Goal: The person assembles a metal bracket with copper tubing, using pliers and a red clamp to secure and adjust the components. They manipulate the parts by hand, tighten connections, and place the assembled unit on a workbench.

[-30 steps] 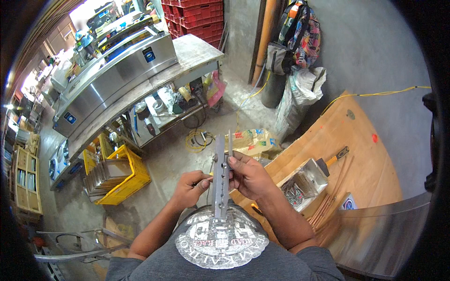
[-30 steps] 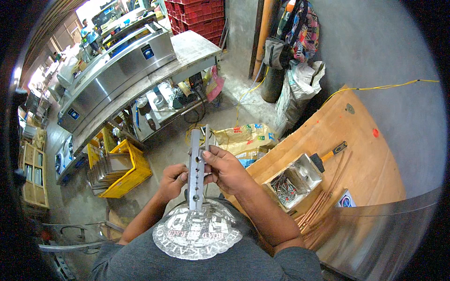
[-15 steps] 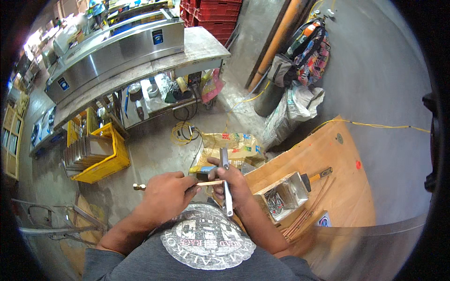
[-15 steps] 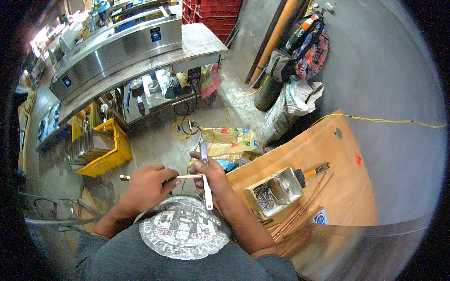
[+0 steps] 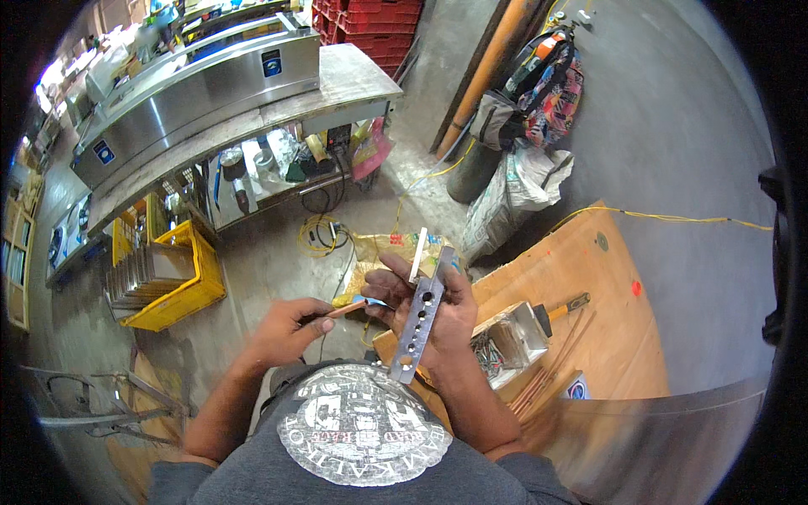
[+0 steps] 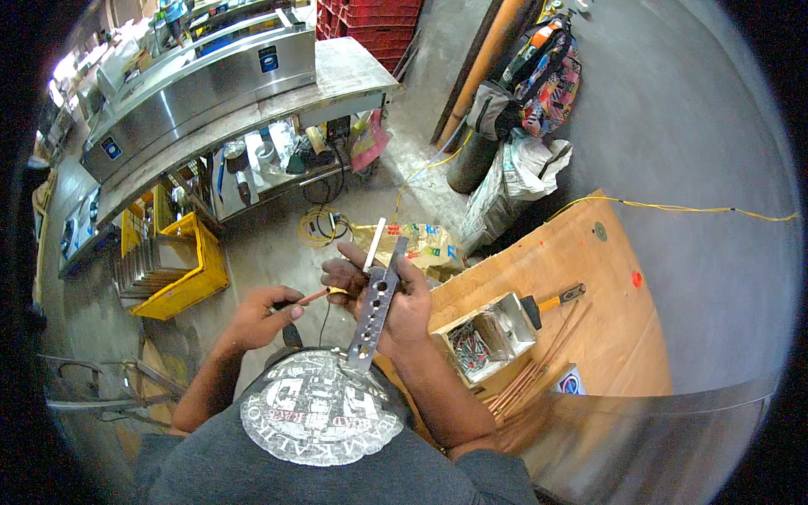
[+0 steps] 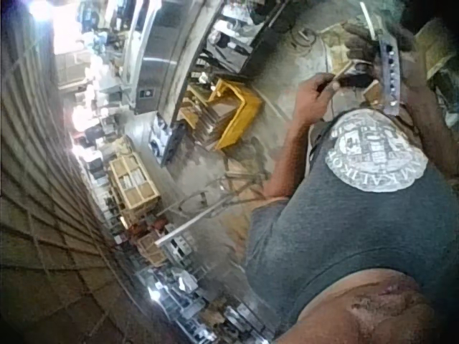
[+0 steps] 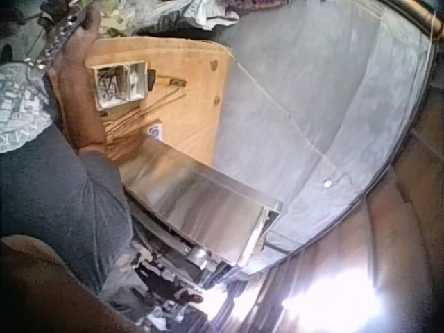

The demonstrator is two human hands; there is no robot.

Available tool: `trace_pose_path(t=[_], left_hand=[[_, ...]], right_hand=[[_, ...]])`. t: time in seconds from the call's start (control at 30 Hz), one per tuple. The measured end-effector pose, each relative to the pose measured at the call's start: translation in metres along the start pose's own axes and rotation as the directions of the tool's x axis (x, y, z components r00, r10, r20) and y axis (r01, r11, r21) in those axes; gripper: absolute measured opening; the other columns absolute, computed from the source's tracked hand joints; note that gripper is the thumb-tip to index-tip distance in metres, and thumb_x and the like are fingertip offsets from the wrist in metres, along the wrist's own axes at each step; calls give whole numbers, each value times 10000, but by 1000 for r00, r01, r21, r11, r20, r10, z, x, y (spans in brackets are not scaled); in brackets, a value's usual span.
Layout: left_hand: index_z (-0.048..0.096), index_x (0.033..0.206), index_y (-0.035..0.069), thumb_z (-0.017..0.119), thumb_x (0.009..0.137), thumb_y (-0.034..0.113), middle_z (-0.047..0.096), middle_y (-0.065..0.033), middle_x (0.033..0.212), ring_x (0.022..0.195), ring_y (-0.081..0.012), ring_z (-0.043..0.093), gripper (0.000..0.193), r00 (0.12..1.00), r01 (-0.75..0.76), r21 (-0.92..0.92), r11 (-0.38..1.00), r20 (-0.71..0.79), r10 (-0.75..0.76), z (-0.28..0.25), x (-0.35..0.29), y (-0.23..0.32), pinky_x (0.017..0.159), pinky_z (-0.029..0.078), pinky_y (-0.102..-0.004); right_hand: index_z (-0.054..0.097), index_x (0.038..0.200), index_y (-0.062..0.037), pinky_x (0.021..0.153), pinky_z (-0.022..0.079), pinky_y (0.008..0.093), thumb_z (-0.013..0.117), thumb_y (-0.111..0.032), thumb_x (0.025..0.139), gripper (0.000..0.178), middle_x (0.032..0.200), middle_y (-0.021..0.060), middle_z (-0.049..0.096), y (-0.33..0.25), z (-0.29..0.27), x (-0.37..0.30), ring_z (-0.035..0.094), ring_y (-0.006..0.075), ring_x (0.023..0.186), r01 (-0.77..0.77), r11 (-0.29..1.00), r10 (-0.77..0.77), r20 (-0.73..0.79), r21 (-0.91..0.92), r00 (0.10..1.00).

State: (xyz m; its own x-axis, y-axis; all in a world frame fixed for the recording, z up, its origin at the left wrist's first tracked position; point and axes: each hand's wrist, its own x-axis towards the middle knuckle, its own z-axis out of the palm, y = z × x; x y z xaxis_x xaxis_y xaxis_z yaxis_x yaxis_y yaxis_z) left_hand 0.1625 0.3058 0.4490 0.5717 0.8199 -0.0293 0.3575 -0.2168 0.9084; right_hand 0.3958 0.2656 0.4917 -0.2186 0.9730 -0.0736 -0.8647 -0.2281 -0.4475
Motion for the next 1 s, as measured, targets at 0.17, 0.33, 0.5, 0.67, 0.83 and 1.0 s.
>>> trace_pose_path(t=[0.17,0.33,0.5,0.67,0.83,1.0], left_hand=[[647,1086,0,666,869,178,688,-119,941,858,-186,627,281,990,119,-229,966,102,-98,34,9,-7,798,486,-335],[652,1041,-21,662,864,113,693,-140,932,881,-207,655,223,995,-73,-262,962,50,89,39,10,0,810,496,-339],[662,986,1,664,848,98,695,-93,865,815,-161,655,169,982,-186,-307,934,-36,183,41,5,-13,750,511,-332],[664,995,7,703,807,110,702,-89,883,813,-163,659,218,984,-176,-299,938,-55,167,39,-2,-19,751,511,-328],[663,1008,5,709,799,95,713,-108,962,848,-182,676,232,971,-229,-242,943,-126,204,42,-3,-16,768,512,-329],[672,941,3,678,799,23,696,-106,890,801,-194,670,144,971,-190,-130,973,-170,167,42,-2,-22,751,521,-343]], right_hand=[[483,1300,79,961,427,431,330,-529,926,729,1169,219,604,15,16,16,568,329,1067,57,991,-77,-172,-123,982],[438,1364,13,907,465,397,282,-545,972,699,1224,174,580,23,33,18,556,243,1073,20,983,-48,-151,-182,987],[357,1443,-106,924,445,387,248,-590,977,681,1255,134,558,38,33,19,509,218,1092,25,968,-45,-75,-250,996],[316,1456,-73,985,406,396,236,-574,985,692,1298,160,539,43,25,20,503,225,1115,-20,950,26,15,-311,1000],[334,1444,-23,1010,388,390,240,-567,987,717,1338,165,517,42,22,19,501,222,1139,-81,946,109,74,-313,991],[385,1409,13,961,440,385,253,-574,981,739,1368,164,500,28,17,26,549,240,1133,-233,922,271,86,-308,959]])
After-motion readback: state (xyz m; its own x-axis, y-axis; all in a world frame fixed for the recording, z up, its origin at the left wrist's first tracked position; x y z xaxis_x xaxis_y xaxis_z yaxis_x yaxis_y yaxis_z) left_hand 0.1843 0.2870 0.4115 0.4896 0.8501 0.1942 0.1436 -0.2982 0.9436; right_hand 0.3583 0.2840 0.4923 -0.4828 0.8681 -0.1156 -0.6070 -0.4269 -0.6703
